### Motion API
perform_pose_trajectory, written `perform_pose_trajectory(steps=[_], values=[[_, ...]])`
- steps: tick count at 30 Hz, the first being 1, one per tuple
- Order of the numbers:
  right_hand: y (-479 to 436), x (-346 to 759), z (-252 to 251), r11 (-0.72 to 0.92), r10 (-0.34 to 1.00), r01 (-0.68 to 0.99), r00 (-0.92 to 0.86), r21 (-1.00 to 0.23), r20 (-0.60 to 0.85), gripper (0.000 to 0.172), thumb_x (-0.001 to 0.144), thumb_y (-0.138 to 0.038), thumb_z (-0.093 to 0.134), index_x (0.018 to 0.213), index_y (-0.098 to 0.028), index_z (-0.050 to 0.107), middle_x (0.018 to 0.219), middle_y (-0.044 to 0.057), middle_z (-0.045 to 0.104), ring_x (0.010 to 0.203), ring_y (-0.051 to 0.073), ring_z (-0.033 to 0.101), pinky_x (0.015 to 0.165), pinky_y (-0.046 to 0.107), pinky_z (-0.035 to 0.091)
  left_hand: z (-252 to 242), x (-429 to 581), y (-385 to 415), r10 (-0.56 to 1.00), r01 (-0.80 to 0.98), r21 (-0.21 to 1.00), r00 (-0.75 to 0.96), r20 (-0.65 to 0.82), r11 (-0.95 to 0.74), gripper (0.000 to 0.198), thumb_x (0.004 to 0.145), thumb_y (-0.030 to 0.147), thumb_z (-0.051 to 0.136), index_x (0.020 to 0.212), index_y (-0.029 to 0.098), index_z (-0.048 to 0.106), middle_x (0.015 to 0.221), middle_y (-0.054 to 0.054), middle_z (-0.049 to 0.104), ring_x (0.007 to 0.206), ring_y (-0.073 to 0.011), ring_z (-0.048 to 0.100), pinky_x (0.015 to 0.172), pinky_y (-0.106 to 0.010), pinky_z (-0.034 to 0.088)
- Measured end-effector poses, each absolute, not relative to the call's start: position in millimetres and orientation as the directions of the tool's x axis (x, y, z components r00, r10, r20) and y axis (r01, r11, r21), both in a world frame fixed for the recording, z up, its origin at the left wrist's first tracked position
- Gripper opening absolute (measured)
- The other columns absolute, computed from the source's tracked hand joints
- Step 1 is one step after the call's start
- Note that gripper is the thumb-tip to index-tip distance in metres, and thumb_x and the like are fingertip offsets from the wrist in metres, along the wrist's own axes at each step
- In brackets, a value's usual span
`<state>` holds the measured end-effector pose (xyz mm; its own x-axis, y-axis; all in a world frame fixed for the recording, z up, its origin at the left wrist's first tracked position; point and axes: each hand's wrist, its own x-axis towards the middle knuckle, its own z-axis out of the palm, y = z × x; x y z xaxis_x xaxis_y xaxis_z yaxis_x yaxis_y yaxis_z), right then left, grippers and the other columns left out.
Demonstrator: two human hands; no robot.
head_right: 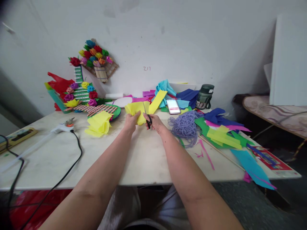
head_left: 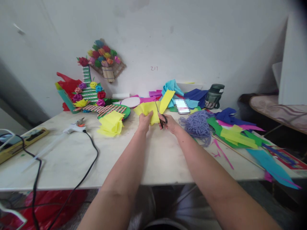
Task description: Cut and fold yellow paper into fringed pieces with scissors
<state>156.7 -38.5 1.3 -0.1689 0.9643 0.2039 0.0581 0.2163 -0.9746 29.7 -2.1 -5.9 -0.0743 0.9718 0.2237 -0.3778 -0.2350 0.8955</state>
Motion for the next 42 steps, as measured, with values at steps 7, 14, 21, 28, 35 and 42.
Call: perform_pose_trajectory(steps=[7, 14, 21, 28, 35, 42], values=[[-37.4, 156.2, 0.1, 0.242, 0.961, 0.067, -0.154, -0.968, 0.230, 0.042, 0.072, -0.057, 0.051, 0.067, -0.015, 0.048, 0.047, -0.001, 0.053, 0.036, 0.008, 0.051, 0.027, 0.016, 0.021, -6.4, 30.3, -1.6, 0.971, -0.390, 0.889, -0.077, 0.227, -0.239, 0.038, 0.052, 0.033, 0.072, 0.079, 0.009, 0.060, 0.076, -0.010, 0.064, 0.060, -0.0171, 0.059, 0.051, -0.025, 0.044], [-36.0, 155.7, 0.1, 0.241, 0.964, 0.072, -0.135, -0.968, 0.230, 0.041, 0.071, -0.056, 0.052, 0.065, -0.016, 0.047, 0.046, -0.002, 0.052, 0.034, 0.008, 0.050, 0.025, 0.016, 0.021, -4.6, 30.5, -3.4, 0.973, -0.380, 0.896, -0.093, 0.211, -0.230, 0.037, 0.052, 0.033, 0.071, 0.078, 0.009, 0.060, 0.076, -0.010, 0.064, 0.060, -0.0170, 0.059, 0.051, -0.026, 0.044], [-35.1, 154.4, -0.1, 0.236, 0.967, 0.070, -0.120, -0.969, 0.227, 0.039, 0.071, -0.053, 0.054, 0.064, -0.017, 0.046, 0.046, -0.003, 0.050, 0.034, 0.007, 0.048, 0.025, 0.015, 0.021, -4.2, 31.7, -3.6, 0.971, -0.393, 0.888, -0.090, 0.222, -0.239, 0.036, 0.051, 0.033, 0.071, 0.077, 0.010, 0.060, 0.075, -0.009, 0.064, 0.060, -0.0168, 0.059, 0.052, -0.026, 0.045], [-34.0, 152.1, -0.9, 0.233, 0.968, 0.058, -0.113, -0.971, 0.226, 0.037, 0.071, -0.052, 0.056, 0.066, -0.016, 0.047, 0.046, -0.004, 0.049, 0.033, 0.006, 0.047, 0.025, 0.015, 0.022, -4.4, 30.9, -2.2, 0.972, -0.412, 0.881, -0.096, 0.213, -0.233, 0.039, 0.050, 0.033, 0.072, 0.079, 0.010, 0.060, 0.078, -0.010, 0.064, 0.063, -0.0171, 0.059, 0.054, -0.026, 0.045], [-36.1, 154.2, -0.1, 0.234, 0.964, 0.059, -0.140, -0.970, 0.224, 0.041, 0.072, -0.057, 0.052, 0.069, -0.016, 0.048, 0.049, -0.001, 0.054, 0.037, 0.008, 0.052, 0.026, 0.015, 0.021, -5.8, 29.2, -2.4, 0.977, -0.394, 0.894, -0.059, 0.206, -0.212, 0.035, 0.053, 0.033, 0.070, 0.078, 0.010, 0.059, 0.073, -0.008, 0.063, 0.058, -0.0155, 0.058, 0.050, -0.025, 0.044], [-35.8, 157.2, -0.2, 0.256, 0.961, 0.060, -0.124, -0.965, 0.247, 0.042, 0.071, -0.058, 0.051, 0.067, -0.016, 0.049, 0.049, -0.001, 0.054, 0.038, 0.009, 0.052, 0.026, 0.016, 0.022, -7.7, 29.1, -2.7, 0.977, -0.365, 0.910, -0.002, 0.212, -0.198, 0.036, 0.054, 0.034, 0.071, 0.080, 0.011, 0.060, 0.073, -0.008, 0.064, 0.060, -0.0179, 0.060, 0.048, -0.025, 0.043]])
